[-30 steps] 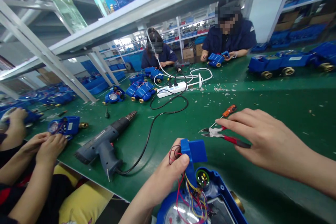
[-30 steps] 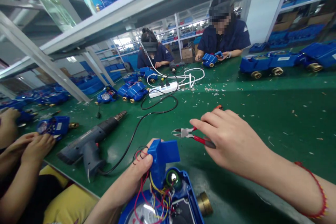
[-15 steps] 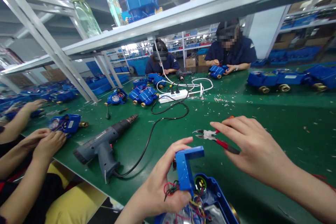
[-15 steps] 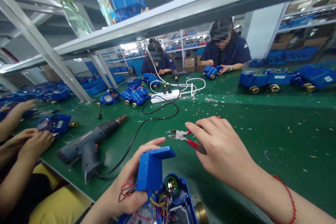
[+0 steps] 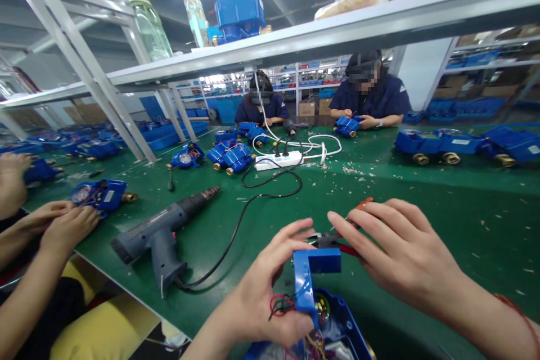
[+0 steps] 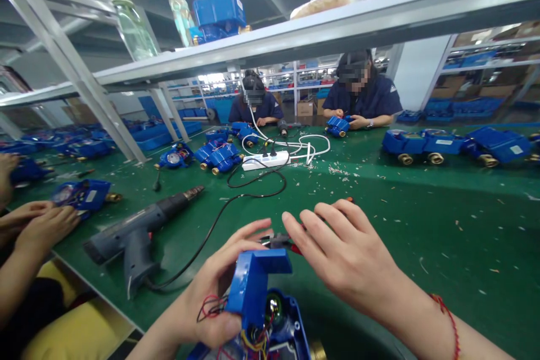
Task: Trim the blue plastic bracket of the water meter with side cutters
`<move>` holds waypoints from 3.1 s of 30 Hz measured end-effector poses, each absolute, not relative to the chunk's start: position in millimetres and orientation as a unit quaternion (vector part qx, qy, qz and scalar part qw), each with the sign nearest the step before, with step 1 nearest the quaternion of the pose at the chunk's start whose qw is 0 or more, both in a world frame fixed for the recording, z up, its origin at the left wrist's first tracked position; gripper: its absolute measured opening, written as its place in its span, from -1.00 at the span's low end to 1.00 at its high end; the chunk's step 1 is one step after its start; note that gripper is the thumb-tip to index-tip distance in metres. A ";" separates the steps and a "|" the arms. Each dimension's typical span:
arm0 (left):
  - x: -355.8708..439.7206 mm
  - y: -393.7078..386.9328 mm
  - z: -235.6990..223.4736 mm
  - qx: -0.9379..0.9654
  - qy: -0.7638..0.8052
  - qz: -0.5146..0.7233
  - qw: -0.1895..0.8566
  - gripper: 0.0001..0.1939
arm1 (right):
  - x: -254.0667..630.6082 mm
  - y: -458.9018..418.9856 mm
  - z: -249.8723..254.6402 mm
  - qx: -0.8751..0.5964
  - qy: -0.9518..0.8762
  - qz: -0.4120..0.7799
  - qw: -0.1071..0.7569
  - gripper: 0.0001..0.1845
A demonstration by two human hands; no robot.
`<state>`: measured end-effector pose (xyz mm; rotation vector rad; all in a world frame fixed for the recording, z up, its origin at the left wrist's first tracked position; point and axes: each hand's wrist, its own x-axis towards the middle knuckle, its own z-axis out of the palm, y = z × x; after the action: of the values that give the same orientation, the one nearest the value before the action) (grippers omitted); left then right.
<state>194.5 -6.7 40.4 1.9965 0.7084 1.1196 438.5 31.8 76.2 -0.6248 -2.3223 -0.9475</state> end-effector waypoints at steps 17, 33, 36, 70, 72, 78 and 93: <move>198.4 -17.4 47.9 0.679 0.358 0.408 0.495 -0.39 | 457.7 22.3 109.5 -0.282 -0.939 -0.062 0.189 -0.70; 202.0 -18.0 48.3 0.708 0.312 0.398 0.492 -0.23 | 453.8 19.7 141.5 -0.219 -0.963 -0.105 0.119 -0.47; 203.5 -16.1 50.2 0.696 0.304 0.393 0.519 -0.19 | 453.2 20.3 143.4 -0.202 -0.966 -0.119 0.110 -0.46; 209.2 -1.8 48.3 0.691 0.239 0.342 0.591 -0.32 | 448.5 37.2 151.0 -0.101 -0.980 -0.127 0.111 -0.74; 208.8 -1.3 46.3 0.688 0.232 0.345 0.595 -0.31 | 447.7 38.2 152.5 -0.097 -0.982 -0.124 0.104 -0.74; 207.2 0.0 43.4 0.689 0.222 0.343 0.599 -0.31 | 445.6 38.4 159.8 -0.092 -0.982 -0.136 0.092 -0.76; 205.9 1.9 40.5 0.679 0.216 0.332 0.619 -0.30 | 444.2 36.3 168.8 -0.115 -0.984 -0.125 0.049 -0.70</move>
<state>205.9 1.9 40.5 1.5612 0.4964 0.7632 444.2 36.3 168.8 -0.3505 -2.9998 -0.3813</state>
